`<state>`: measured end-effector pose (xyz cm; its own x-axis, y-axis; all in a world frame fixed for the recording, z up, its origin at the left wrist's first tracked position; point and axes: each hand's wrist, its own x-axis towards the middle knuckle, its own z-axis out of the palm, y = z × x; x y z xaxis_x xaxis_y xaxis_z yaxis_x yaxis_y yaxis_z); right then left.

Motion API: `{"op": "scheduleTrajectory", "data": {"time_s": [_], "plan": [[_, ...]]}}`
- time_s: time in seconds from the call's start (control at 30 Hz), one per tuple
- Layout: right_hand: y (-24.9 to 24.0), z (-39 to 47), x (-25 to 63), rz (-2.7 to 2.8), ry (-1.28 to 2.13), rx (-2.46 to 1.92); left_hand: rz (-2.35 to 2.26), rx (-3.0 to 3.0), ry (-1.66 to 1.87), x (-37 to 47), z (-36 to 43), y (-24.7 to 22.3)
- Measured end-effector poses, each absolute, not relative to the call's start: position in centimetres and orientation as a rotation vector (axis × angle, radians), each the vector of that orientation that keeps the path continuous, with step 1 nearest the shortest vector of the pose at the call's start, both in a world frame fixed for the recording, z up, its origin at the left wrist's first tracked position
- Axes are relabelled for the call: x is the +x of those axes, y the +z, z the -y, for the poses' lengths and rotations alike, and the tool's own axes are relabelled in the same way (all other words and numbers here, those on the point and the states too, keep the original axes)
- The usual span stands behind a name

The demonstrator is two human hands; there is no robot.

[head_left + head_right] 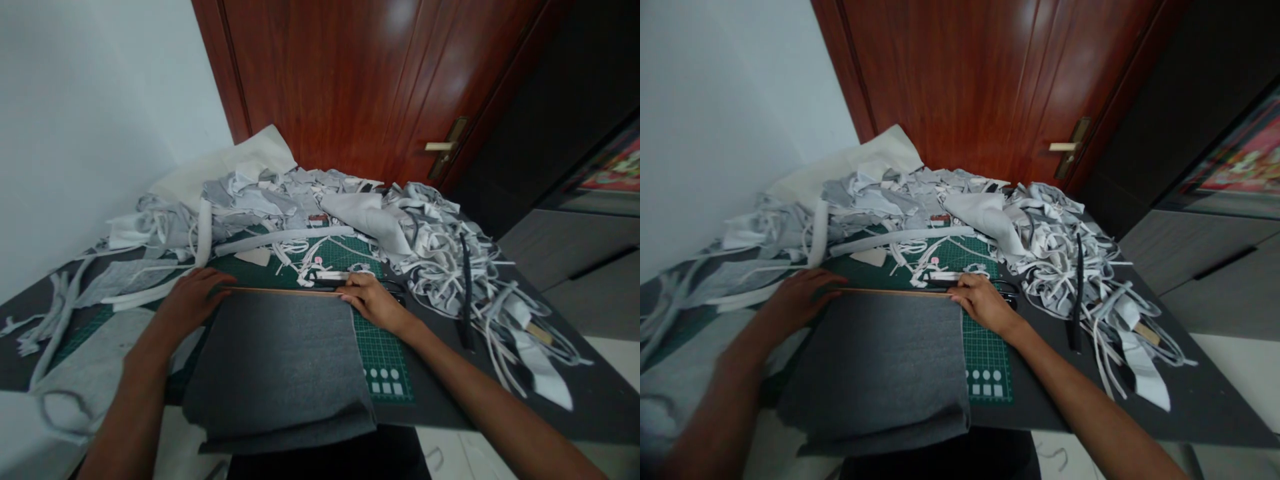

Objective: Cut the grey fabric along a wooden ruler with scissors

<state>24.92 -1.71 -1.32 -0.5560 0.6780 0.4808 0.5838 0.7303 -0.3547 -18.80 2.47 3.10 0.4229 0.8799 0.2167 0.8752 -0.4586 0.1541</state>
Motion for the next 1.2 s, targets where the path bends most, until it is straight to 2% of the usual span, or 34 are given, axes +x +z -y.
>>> {"op": "scheduleTrajectory", "data": {"time_s": [0.1,0.23,0.33,0.5,0.77,1.2], "plan": [[-0.9,1.8,25.2,2.346,0.219,-0.923,-1.773,2.58,0.457,-19.7,-1.3,2.6],[-0.3,2.3,25.3,2.404,0.212,-0.932,-1.872,2.53,0.709,-19.1,0.0,2.4],[-0.1,2.7,24.8,2.406,0.144,-0.992,-1.762,2.553,0.892,-17.9,0.7,2.8],[-0.5,3.0,23.0,2.345,0.069,-1.09,-1.23,2.746,0.611,-16.0,0.6,2.7],[-0.8,2.5,21.6,2.262,-0.04,-1.253,-1.349,2.742,0.545,-14.9,-0.6,1.6],[-0.7,1.3,22.2,2.254,0.022,-1.281,-1.127,2.807,0.373,-10.1,-3.0,2.5]]}}
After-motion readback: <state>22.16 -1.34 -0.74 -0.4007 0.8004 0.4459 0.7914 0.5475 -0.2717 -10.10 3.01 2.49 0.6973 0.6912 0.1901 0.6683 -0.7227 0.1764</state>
